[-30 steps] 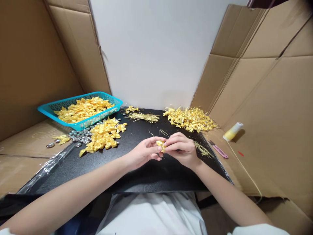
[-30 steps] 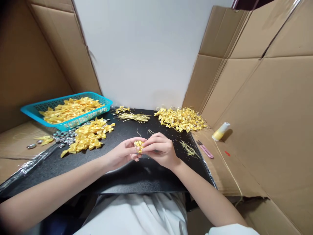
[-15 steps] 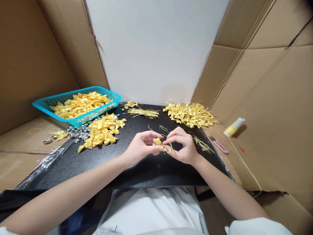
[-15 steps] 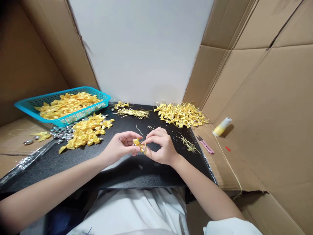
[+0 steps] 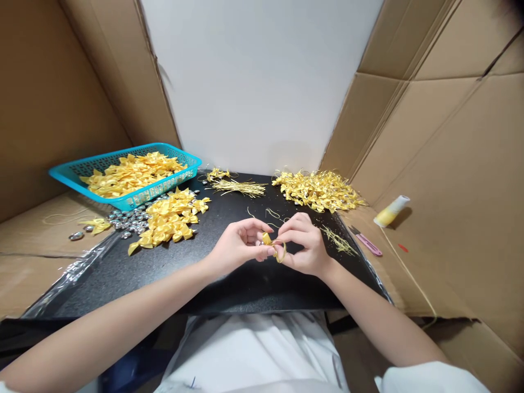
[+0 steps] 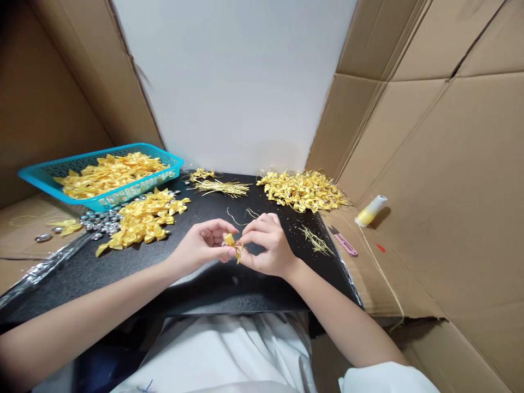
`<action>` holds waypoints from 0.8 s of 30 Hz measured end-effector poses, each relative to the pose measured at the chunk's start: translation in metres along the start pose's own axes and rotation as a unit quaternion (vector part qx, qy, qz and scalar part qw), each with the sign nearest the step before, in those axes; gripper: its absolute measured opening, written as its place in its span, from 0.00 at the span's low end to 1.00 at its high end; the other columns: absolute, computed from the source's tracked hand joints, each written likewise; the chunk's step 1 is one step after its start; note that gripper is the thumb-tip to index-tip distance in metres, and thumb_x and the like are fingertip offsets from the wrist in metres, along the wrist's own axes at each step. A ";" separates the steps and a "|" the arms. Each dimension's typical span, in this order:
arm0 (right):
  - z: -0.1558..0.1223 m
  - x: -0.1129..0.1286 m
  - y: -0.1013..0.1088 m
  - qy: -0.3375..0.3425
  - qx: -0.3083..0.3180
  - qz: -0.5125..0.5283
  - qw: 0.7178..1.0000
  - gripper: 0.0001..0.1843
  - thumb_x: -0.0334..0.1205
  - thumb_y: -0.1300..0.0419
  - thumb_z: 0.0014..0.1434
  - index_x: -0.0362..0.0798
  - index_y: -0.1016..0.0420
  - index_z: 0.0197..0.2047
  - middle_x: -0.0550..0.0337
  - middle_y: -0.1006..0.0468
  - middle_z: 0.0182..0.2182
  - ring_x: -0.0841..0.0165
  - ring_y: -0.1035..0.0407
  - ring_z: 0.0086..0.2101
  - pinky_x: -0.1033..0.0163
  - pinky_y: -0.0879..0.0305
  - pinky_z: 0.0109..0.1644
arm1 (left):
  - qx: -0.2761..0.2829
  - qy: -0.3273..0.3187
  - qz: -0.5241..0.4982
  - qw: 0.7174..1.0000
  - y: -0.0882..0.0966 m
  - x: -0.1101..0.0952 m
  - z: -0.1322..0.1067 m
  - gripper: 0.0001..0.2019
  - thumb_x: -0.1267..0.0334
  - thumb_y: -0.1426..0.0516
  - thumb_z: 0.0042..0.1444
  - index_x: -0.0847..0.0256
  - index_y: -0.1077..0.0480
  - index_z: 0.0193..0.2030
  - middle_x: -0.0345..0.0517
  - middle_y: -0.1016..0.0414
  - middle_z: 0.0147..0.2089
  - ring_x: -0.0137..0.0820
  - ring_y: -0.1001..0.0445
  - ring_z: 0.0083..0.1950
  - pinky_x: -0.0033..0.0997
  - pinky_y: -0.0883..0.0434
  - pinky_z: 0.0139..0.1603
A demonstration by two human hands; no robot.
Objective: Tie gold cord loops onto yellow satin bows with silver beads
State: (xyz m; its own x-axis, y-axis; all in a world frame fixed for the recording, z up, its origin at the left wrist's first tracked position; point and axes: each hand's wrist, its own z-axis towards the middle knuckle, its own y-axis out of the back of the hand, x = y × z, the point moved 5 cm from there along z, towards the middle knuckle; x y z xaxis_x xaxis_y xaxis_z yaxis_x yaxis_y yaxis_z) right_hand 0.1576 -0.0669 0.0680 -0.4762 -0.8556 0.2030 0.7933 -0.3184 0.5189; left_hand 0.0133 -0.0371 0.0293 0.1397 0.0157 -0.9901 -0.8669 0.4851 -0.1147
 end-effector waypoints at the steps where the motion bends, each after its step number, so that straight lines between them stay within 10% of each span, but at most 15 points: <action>1: 0.000 0.000 0.000 0.001 -0.001 -0.005 1.000 0.06 0.38 0.37 0.52 0.51 0.27 0.25 0.62 0.23 0.25 0.68 0.33 0.29 0.56 0.40 0.39 | 0.004 0.002 -0.001 1.000 -0.001 0.000 0.000 0.20 0.64 0.30 0.40 0.64 0.30 0.39 0.38 0.25 0.27 0.25 0.27 0.24 0.24 0.27 0.26; 24: -0.010 -0.002 -0.017 -0.017 0.026 -0.071 0.997 0.08 0.34 0.39 0.51 0.50 0.34 0.23 0.63 0.27 0.24 0.69 0.35 0.28 0.56 0.44 0.41 | -0.017 0.046 -0.002 0.999 -0.005 0.008 0.007 0.15 0.68 0.35 0.41 0.64 0.33 0.37 0.37 0.28 0.27 0.24 0.29 0.25 0.22 0.30 0.24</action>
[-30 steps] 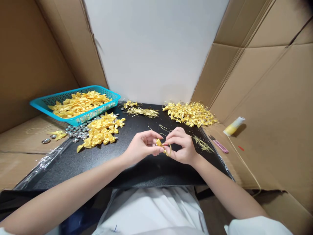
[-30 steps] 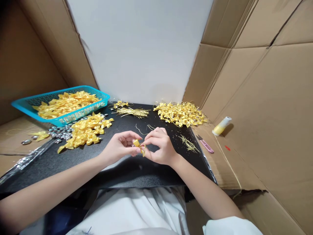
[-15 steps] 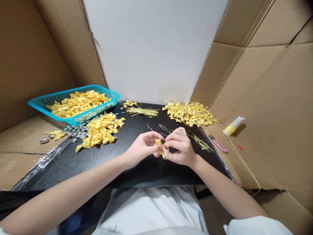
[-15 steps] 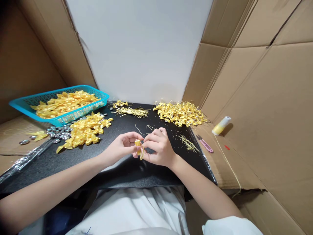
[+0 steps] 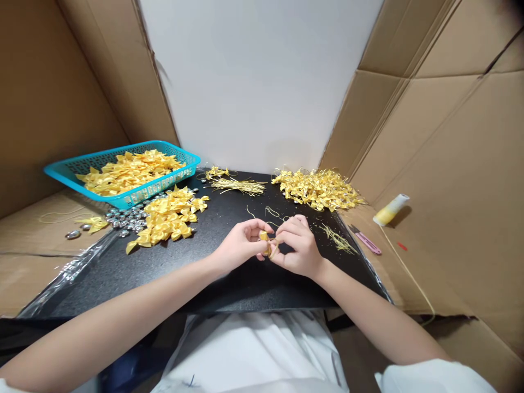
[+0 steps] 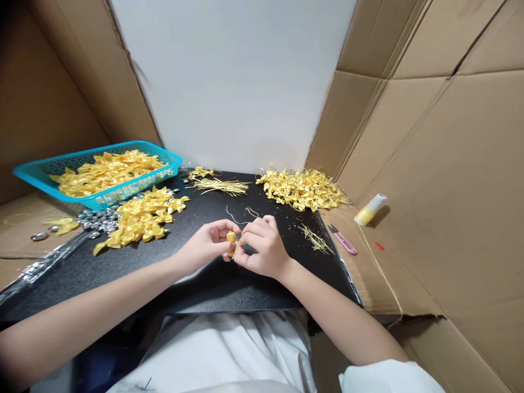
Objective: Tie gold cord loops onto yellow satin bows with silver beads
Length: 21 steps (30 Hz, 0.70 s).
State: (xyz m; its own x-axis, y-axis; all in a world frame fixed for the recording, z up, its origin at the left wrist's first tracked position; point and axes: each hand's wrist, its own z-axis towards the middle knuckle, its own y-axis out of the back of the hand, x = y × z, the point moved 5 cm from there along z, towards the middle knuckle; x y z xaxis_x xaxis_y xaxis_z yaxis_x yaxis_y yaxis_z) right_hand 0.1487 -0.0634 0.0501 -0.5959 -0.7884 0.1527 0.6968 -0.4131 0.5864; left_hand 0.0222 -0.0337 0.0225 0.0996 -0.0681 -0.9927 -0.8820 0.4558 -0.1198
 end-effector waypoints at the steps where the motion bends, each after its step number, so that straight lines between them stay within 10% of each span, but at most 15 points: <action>1: 0.000 -0.002 0.002 -0.011 -0.007 0.009 1.000 0.07 0.34 0.39 0.50 0.50 0.33 0.23 0.63 0.26 0.25 0.68 0.35 0.28 0.56 0.44 0.41 | 0.003 0.001 -0.008 1.000 0.000 0.000 0.000 0.16 0.67 0.34 0.41 0.64 0.33 0.37 0.38 0.27 0.28 0.25 0.28 0.26 0.22 0.30 0.25; 21: 0.002 -0.010 0.015 -0.033 0.043 0.149 0.987 0.06 0.41 0.36 0.55 0.49 0.25 0.28 0.60 0.23 0.28 0.68 0.31 0.30 0.57 0.39 0.40 | 0.089 0.045 -0.050 0.994 0.006 0.001 -0.002 0.24 0.65 0.31 0.44 0.64 0.33 0.47 0.44 0.21 0.30 0.31 0.21 0.32 0.26 0.27 0.33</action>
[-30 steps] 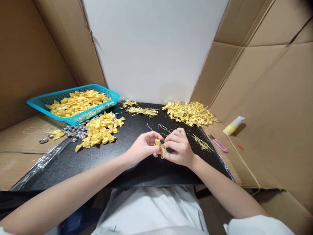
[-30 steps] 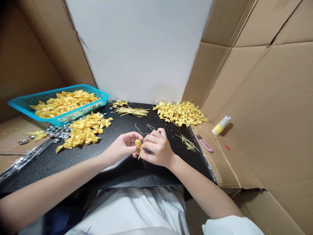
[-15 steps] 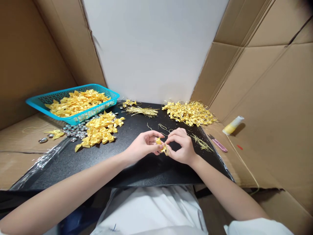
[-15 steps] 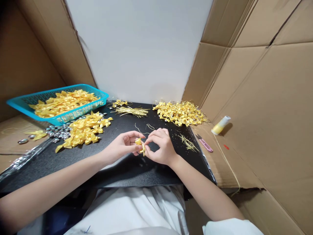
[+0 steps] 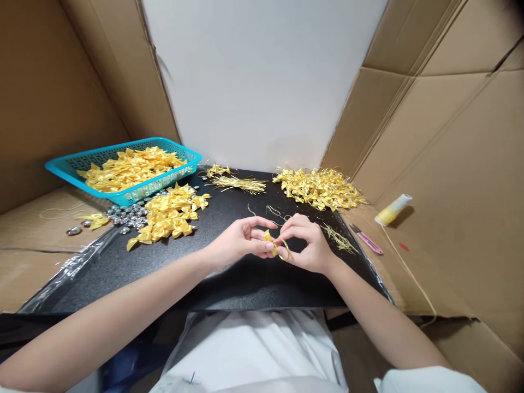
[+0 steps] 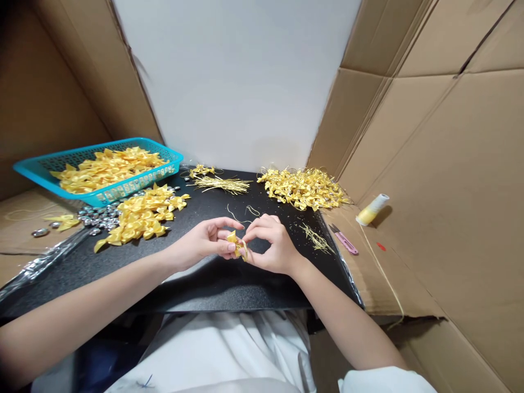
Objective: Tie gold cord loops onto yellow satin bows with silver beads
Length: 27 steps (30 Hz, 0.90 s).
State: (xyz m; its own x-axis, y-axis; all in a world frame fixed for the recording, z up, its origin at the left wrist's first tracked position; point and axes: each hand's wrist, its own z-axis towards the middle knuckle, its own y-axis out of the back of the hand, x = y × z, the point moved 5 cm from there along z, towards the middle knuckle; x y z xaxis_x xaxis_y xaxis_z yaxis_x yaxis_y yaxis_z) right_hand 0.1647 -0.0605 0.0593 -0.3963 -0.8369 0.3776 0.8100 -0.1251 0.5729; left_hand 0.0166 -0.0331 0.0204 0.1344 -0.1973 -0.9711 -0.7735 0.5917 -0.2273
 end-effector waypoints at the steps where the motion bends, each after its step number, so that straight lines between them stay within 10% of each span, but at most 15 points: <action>1: 0.000 0.000 0.000 0.002 0.001 -0.003 1.000 0.07 0.41 0.35 0.55 0.49 0.25 0.28 0.60 0.23 0.28 0.68 0.31 0.30 0.57 0.39 0.40 | -0.001 0.001 0.001 1.000 0.000 0.000 0.000 0.24 0.65 0.31 0.44 0.64 0.33 0.47 0.44 0.21 0.30 0.31 0.21 0.31 0.26 0.27 0.32; 22: -0.003 0.002 -0.004 0.018 0.035 -0.057 0.998 0.08 0.41 0.41 0.62 0.50 0.30 0.31 0.60 0.25 0.31 0.67 0.32 0.34 0.56 0.43 0.44 | 0.003 0.003 0.002 1.000 0.000 -0.001 0.000 0.25 0.62 0.31 0.45 0.64 0.35 0.47 0.43 0.21 0.30 0.30 0.21 0.32 0.25 0.27 0.32; 27: -0.004 0.000 -0.005 0.003 0.056 -0.063 0.996 0.10 0.43 0.44 0.65 0.49 0.31 0.33 0.59 0.25 0.33 0.67 0.33 0.36 0.56 0.45 0.46 | -0.050 -0.074 0.113 0.990 0.004 -0.010 -0.005 0.19 0.60 0.37 0.52 0.61 0.35 0.49 0.53 0.24 0.50 0.32 0.22 0.37 0.29 0.25 0.31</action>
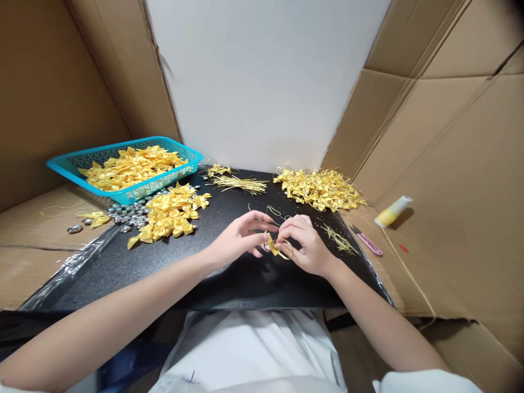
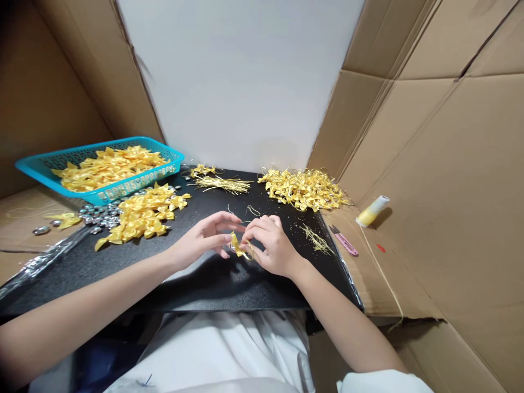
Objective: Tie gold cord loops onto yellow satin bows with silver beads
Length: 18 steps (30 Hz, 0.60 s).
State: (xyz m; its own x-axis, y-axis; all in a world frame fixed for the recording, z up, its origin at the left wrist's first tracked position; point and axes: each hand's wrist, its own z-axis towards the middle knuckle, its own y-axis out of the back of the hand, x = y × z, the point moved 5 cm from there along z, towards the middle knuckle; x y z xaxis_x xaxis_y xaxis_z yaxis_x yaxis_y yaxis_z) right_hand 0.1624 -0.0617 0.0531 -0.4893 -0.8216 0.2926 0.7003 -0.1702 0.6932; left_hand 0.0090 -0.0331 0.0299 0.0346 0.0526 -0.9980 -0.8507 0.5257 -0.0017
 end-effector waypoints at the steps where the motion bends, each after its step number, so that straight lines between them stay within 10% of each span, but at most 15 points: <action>1: 0.000 0.000 -0.001 -0.003 0.003 -0.001 1.000 0.11 0.43 0.45 0.65 0.49 0.31 0.32 0.59 0.25 0.33 0.67 0.33 0.36 0.56 0.45 0.46 | -0.025 -0.044 0.047 0.998 0.002 -0.005 -0.002 0.17 0.62 0.38 0.53 0.60 0.35 0.47 0.53 0.27 0.54 0.32 0.23 0.39 0.31 0.25 0.33; 7: -0.001 -0.003 -0.006 -0.017 0.031 -0.004 0.999 0.12 0.44 0.47 0.66 0.49 0.31 0.33 0.59 0.26 0.33 0.66 0.34 0.37 0.56 0.46 0.47 | -0.080 -0.312 0.338 0.884 -0.003 -0.032 -0.020 0.01 0.69 0.40 0.50 0.60 0.27 0.30 0.48 0.26 0.50 0.35 0.29 0.48 0.37 0.30 0.50; 18: -0.004 -0.001 -0.008 -0.016 0.039 -0.009 0.999 0.06 0.37 0.45 0.64 0.49 0.33 0.34 0.59 0.25 0.35 0.66 0.35 0.38 0.55 0.48 0.46 | -0.048 -0.289 0.378 0.878 -0.006 -0.027 -0.014 0.02 0.67 0.39 0.52 0.59 0.23 0.31 0.47 0.26 0.51 0.35 0.30 0.50 0.37 0.32 0.52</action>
State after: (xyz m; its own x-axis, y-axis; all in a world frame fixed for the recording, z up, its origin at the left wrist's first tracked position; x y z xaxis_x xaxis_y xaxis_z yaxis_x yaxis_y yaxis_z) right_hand 0.1592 -0.0612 0.0444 -0.5187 -0.8007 0.2998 0.6498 -0.1413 0.7468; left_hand 0.0053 -0.0498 0.0563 -0.3212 0.7927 -0.5181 -0.7846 0.0836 0.6143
